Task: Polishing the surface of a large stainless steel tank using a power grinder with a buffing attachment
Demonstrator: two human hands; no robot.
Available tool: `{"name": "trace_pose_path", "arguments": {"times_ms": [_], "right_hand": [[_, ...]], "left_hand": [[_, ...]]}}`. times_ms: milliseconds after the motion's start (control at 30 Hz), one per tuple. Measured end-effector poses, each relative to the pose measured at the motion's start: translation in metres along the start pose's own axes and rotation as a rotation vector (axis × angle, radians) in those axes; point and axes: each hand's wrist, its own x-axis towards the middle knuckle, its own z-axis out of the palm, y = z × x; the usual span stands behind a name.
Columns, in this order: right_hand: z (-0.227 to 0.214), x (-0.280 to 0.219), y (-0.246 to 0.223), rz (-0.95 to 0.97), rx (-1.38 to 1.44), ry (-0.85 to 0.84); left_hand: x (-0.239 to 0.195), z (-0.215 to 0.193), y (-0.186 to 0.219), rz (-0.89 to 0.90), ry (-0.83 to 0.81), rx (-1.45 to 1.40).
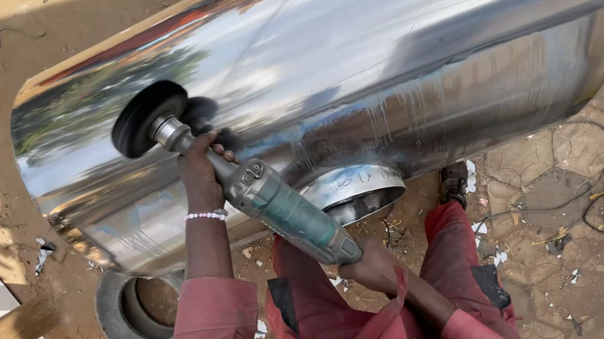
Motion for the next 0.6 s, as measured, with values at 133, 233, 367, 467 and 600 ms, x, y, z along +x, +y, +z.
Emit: {"name": "trace_pose_path", "arguments": {"times_ms": [133, 233, 367, 467, 600], "right_hand": [[0.058, 0.019, -0.023, -0.005, 0.061, -0.004], [0.070, -0.001, -0.037, 0.019, -0.021, 0.044], [0.073, -0.025, 0.028, 0.040, -0.069, 0.099], [0.057, -0.051, 0.108, 0.206, 0.648, -0.141], [0.017, -0.096, 0.176, 0.068, -0.235, 0.038]], "left_hand": [[0.031, -0.062, 0.031, 0.137, -0.009, 0.076], [0.020, -0.071, 0.041, 0.142, -0.045, 0.079], [-0.031, -0.069, 0.018, 0.058, 0.028, 0.041], [-0.075, -0.067, -0.029, -0.076, 0.067, -0.016], [-0.112, -0.068, -0.127, -0.127, 0.060, -0.060]]}}
